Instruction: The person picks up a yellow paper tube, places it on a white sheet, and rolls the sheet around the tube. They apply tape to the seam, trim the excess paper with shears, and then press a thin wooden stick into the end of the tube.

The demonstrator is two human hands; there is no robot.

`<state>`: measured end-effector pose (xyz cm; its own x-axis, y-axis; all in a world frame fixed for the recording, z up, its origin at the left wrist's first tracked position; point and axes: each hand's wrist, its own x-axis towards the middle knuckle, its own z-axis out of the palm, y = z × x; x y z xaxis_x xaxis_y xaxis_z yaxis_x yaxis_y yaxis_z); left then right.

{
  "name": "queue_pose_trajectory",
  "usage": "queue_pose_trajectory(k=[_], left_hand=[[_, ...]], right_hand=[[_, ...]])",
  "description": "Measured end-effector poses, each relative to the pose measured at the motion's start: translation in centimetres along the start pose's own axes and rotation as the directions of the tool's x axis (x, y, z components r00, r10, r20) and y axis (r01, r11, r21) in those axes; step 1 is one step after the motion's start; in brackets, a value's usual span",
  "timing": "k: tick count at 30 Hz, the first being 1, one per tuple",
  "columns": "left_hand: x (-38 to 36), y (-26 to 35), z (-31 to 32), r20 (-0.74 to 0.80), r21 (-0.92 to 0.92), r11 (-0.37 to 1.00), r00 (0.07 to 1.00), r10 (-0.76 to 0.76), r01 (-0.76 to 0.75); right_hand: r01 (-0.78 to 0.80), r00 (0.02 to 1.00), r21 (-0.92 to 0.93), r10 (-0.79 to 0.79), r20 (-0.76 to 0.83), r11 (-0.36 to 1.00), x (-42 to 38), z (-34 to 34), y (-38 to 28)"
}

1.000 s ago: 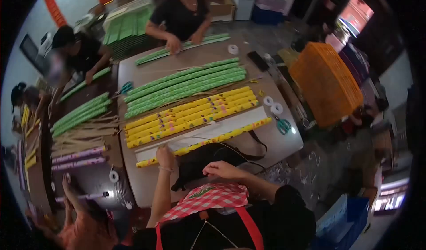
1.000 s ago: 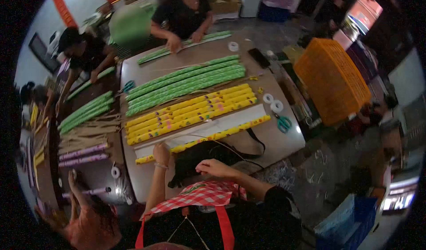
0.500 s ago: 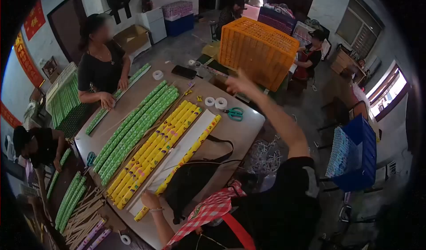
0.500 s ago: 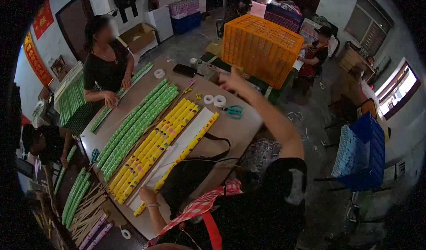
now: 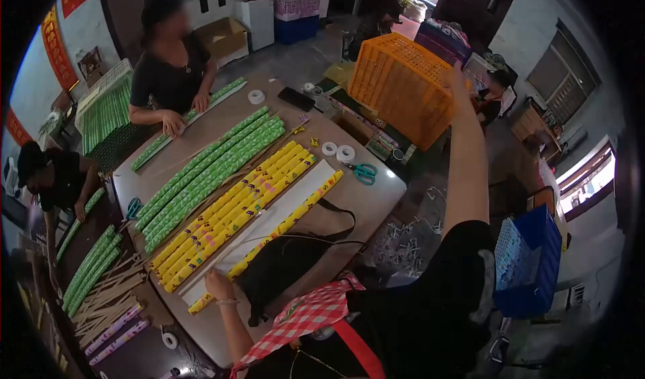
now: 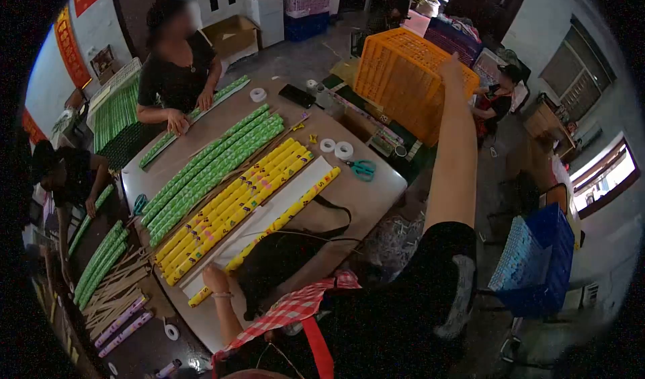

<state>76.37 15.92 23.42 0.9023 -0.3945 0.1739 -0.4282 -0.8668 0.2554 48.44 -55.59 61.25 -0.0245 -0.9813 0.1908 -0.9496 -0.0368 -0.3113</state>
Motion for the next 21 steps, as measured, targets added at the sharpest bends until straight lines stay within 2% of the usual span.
queue_pose_trajectory(k=[1,2,3,4,5,6,7,8,10,12,13,14,16,18,19,20,21], left_hand=[[0.0,0.0,-0.1,-0.033,-0.017,0.999,0.999,0.034,-0.035],[0.3,0.2,-0.1,0.011,-0.019,1.000,1.000,-0.003,0.003],[0.3,0.1,-0.1,0.063,-0.009,0.999,0.997,-0.050,0.051],[0.0,-0.2,0.2,0.009,-0.002,0.999,0.999,-0.040,0.040],[-0.1,-0.2,0.3,-0.041,0.010,1.000,0.999,-0.029,0.029],[0.0,0.1,-0.4,0.071,0.076,0.997,0.997,-0.040,0.034],[0.1,0.4,-1.0,0.083,0.068,0.997,0.995,-0.053,0.047],[0.2,0.5,-1.1,0.091,0.054,0.997,0.994,-0.058,0.053],[0.0,0.2,-0.6,-0.041,-0.037,0.999,0.999,0.016,-0.017],[0.1,0.2,-0.7,-0.032,-0.072,0.997,0.999,0.040,-0.042],[0.0,0.9,-1.5,-0.108,-0.037,0.998,0.993,0.045,-0.049],[0.0,1.4,-2.0,-0.070,-0.032,0.999,0.997,0.028,-0.031],[0.1,1.2,-2.0,0.006,0.013,1.000,1.000,-0.003,0.003],[0.1,1.0,-1.6,0.003,0.019,1.000,1.000,-0.020,0.020],[0.1,1.1,-1.7,0.006,0.021,0.999,1.000,-0.027,0.027],[0.2,1.4,-2.1,0.004,0.033,0.999,0.999,-0.041,0.040],[0.2,1.9,-2.7,0.013,0.022,0.999,0.999,-0.044,0.044]], right_hand=[[0.070,0.996,-0.018,-0.071,-0.058,0.997,-1.6,1.5,-0.3],[0.141,0.984,-0.040,-0.144,-0.105,0.989,-3.0,3.0,-0.6],[0.157,0.985,-0.054,-0.161,-0.065,0.986,-3.5,4.5,-0.8],[0.343,0.934,-0.107,-0.327,0.143,0.933,-3.8,6.5,-1.1],[0.524,0.815,-0.112,-0.458,0.355,0.844,-4.1,8.7,-1.4],[0.681,0.636,-0.070,-0.542,0.549,0.729,-5.1,10.9,-1.6],[0.737,0.583,-0.054,-0.594,0.554,0.673,-7.6,12.8,-1.9],[0.745,0.555,-0.043,-0.583,0.593,0.666,-11.7,13.4,-2.5],[0.705,0.502,0.205,-0.681,0.533,0.679,-20.1,13.4,-4.3],[0.733,0.336,0.302,-0.710,0.619,0.609,-24.1,17.3,-4.2],[0.779,0.316,0.291,-0.749,0.583,0.555,-27.0,18.5,-4.1],[0.822,0.291,0.279,-0.787,0.544,0.497,-29.8,19.4,-3.9],[0.785,0.170,0.465,-0.864,0.474,0.410,-33.9,23.1,-3.8],[0.728,0.102,0.591,-0.907,0.409,0.348,-38.2,23.7,-4.4],[0.833,0.057,0.503,-0.942,0.331,0.228,-39.9,24.9,-4.6],[0.829,0.043,0.516,-0.944,0.327,0.216,-41.3,25.0,-5.3],[0.761,0.078,0.591,-0.942,0.325,0.267,-42.6,24.9,-6.1]])
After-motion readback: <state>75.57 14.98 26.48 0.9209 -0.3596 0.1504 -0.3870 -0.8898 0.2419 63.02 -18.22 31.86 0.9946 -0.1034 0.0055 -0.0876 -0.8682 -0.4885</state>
